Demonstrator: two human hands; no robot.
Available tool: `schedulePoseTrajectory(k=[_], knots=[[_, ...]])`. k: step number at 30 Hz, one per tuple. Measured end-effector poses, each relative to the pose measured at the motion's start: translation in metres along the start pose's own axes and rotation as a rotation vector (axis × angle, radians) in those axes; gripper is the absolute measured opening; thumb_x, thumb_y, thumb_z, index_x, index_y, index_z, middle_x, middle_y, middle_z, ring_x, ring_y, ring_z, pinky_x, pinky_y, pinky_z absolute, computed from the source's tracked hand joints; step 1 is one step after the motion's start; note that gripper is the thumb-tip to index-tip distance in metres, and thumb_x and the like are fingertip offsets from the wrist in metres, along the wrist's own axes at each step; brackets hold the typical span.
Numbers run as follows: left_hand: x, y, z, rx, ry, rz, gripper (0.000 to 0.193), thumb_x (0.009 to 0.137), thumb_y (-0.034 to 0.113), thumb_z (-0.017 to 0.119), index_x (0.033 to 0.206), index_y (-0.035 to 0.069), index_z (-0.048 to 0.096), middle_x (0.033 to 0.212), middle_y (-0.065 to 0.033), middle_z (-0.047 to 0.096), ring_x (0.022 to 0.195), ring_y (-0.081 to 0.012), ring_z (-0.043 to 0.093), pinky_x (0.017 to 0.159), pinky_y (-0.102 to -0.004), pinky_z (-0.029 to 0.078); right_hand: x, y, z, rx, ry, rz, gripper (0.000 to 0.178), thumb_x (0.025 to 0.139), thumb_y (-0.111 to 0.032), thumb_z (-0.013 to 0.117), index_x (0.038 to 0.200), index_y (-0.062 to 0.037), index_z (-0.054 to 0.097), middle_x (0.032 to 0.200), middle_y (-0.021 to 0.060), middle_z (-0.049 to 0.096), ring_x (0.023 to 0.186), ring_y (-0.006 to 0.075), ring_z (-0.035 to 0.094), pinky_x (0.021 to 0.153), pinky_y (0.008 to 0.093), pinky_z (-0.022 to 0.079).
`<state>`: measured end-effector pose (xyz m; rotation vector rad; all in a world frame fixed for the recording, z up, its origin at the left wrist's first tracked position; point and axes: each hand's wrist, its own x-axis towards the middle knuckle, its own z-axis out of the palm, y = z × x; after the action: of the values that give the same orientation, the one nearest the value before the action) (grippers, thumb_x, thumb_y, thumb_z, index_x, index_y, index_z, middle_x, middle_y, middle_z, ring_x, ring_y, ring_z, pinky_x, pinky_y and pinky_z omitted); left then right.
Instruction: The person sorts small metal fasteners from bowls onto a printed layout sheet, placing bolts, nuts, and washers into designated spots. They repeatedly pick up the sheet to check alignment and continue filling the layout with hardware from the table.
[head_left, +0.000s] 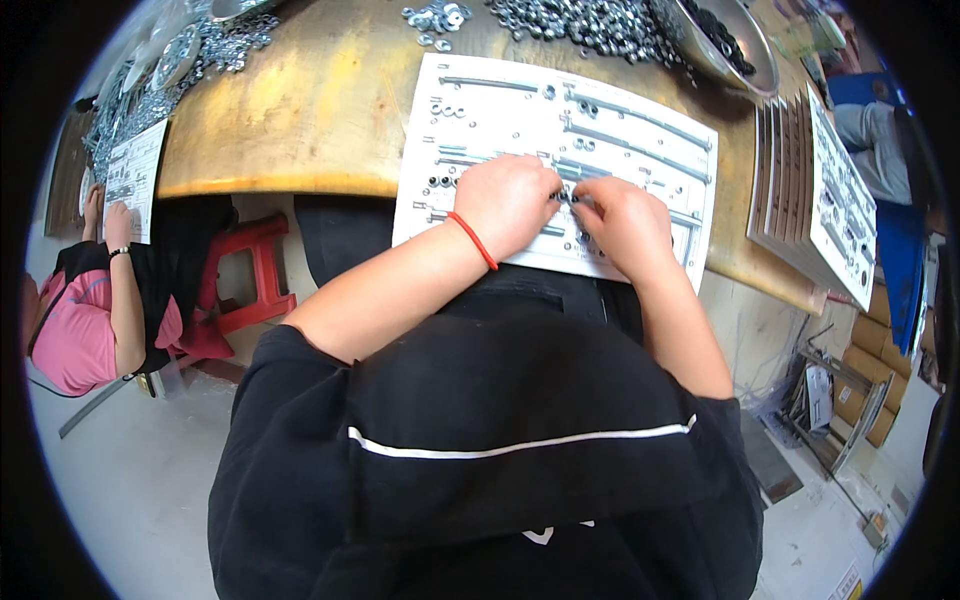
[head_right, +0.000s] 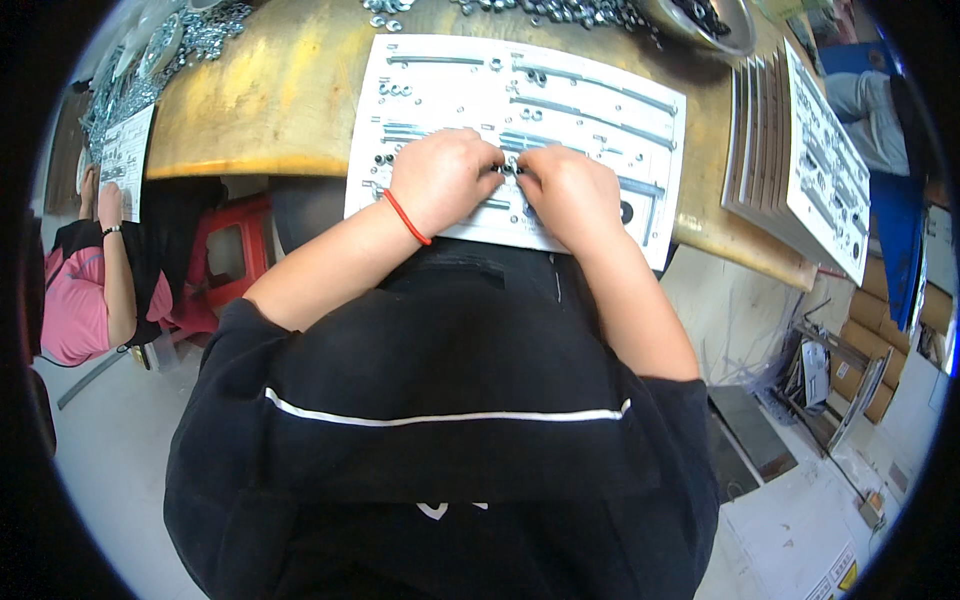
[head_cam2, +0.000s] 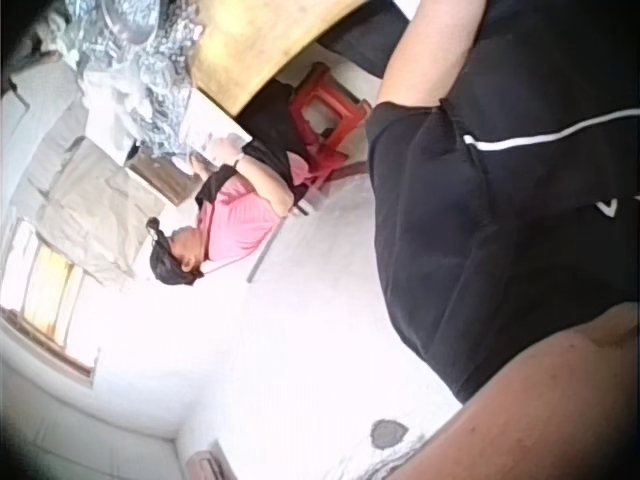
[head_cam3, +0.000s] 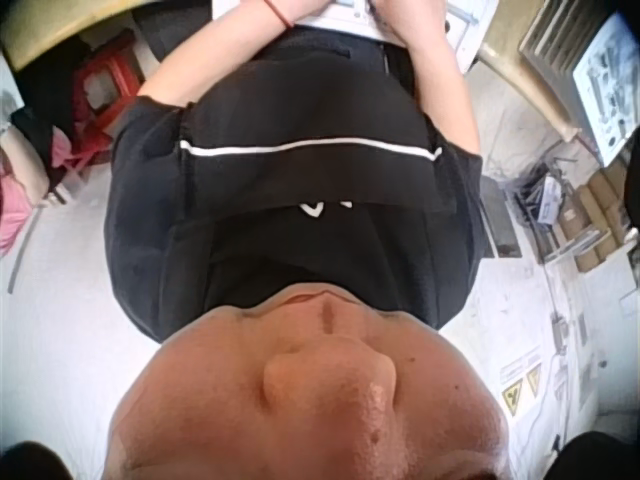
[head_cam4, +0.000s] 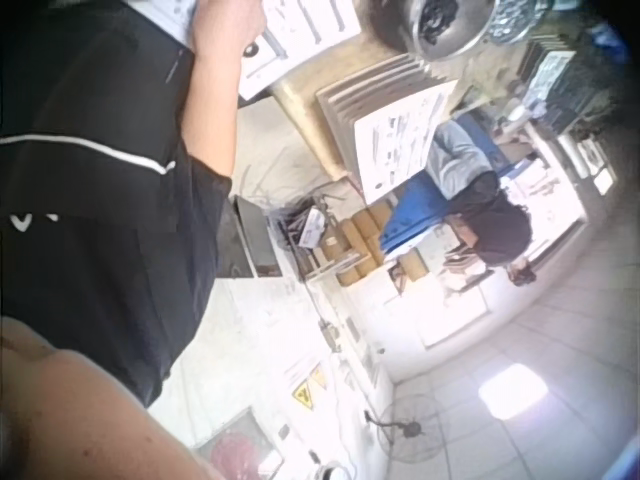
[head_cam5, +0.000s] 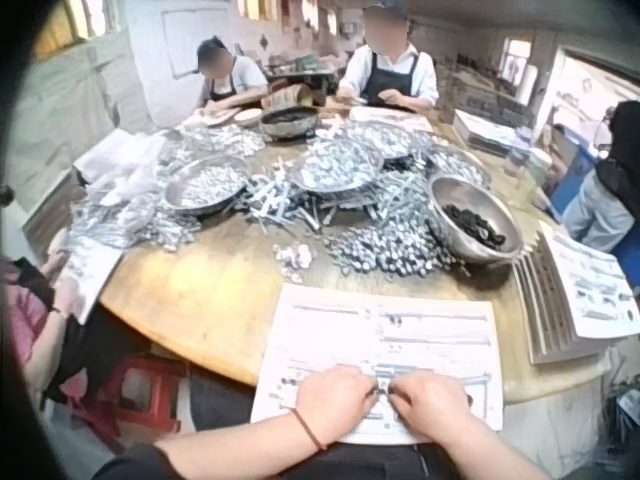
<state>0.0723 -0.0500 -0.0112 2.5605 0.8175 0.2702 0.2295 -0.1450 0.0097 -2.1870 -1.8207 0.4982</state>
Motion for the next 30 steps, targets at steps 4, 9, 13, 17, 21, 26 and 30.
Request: schedulePoseTrajectory(k=[4, 9, 13, 17, 21, 26, 30], knots=[[-0.008, -0.005, -0.005, -0.095, 0.161, 0.054, 0.018, 0.074, 0.026, 0.074, 0.088, 0.015, 0.071, 0.081, -0.0045, 0.065, 0.082, -0.0248, 0.066, 0.069, -0.0375, 0.053, -0.001, -0.003, -0.003, 0.069, 0.078, -0.009, 0.019, 0.078, -0.017, 0.071, 0.097, -0.0117, 0.071, 0.083, 0.0074, 0.067, 0.076, 0.0262, 0.065, 0.067, 0.0369, 0.051], [-0.022, -0.049, -0.038, -0.293, 0.401, -0.079, 0.029, 0.072, 0.024, 0.081, 0.096, 0.011, 0.072, 0.071, -0.0035, 0.060, 0.060, -0.0190, 0.056, 0.055, -0.0315, 0.047, 0.038, -0.012, -0.026, 0.159, 0.107, -0.093, 0.020, 0.079, -0.014, 0.071, 0.098, -0.0094, 0.071, 0.082, 0.0074, 0.065, 0.071, 0.0251, 0.064, 0.065, 0.0366, 0.050], [-0.035, -0.114, -0.056, -0.296, 0.436, -0.471, 0.025, 0.077, 0.025, 0.076, 0.096, 0.009, 0.073, 0.070, -0.0048, 0.060, 0.062, -0.0180, 0.058, 0.058, -0.0315, 0.048, 0.109, -0.022, -0.028, 0.095, 0.100, -0.166, 0.021, 0.084, -0.016, 0.067, 0.103, -0.0094, 0.070, 0.095, 0.0107, 0.064, 0.088, 0.0288, 0.064, 0.078, 0.0394, 0.050], [-0.037, -0.142, -0.040, -0.213, 0.496, -0.521, 0.020, 0.080, 0.026, 0.071, 0.092, 0.011, 0.072, 0.075, -0.0059, 0.064, 0.068, -0.0224, 0.062, 0.062, -0.0350, 0.050, 0.186, -0.040, 0.001, 0.005, 0.021, -0.202, 0.024, 0.086, -0.020, 0.064, 0.108, -0.0126, 0.072, 0.106, 0.0118, 0.065, 0.100, 0.0311, 0.063, 0.088, 0.0403, 0.050], [-0.036, -0.138, -0.031, -0.148, 0.619, -0.401, 0.012, 0.080, 0.023, 0.069, 0.086, 0.012, 0.072, 0.075, -0.0067, 0.065, 0.067, -0.0240, 0.063, 0.062, -0.0355, 0.050, 0.238, -0.057, 0.032, -0.056, 0.044, -0.327, 0.029, 0.085, -0.018, 0.064, 0.113, -0.0116, 0.068, 0.100, 0.0144, 0.069, 0.094, 0.0319, 0.066, 0.082, 0.0401, 0.052], [-0.038, -0.135, -0.035, -0.162, 0.616, -0.388, 0.007, 0.079, 0.019, 0.070, 0.080, 0.012, 0.071, 0.070, -0.0040, 0.063, 0.062, -0.0222, 0.061, 0.057, -0.0336, 0.047, 0.270, -0.069, 0.032, 0.070, -0.085, -0.332, 0.015, 0.072, -0.018, 0.067, 0.082, -0.0072, 0.071, 0.081, 0.0174, 0.069, 0.079, 0.0356, 0.066, 0.072, 0.0447, 0.052], [-0.036, -0.136, -0.032, -0.149, 0.612, -0.380, 0.006, 0.080, 0.018, 0.069, 0.080, 0.013, 0.071, 0.068, -0.0037, 0.061, 0.062, -0.0219, 0.059, 0.056, -0.0340, 0.047, 0.284, -0.079, 0.042, -0.041, -0.043, -0.442, 0.013, 0.075, -0.015, 0.063, 0.081, -0.0064, 0.070, 0.080, 0.0179, 0.068, 0.080, 0.0372, 0.066, 0.072, 0.0472, 0.052]])
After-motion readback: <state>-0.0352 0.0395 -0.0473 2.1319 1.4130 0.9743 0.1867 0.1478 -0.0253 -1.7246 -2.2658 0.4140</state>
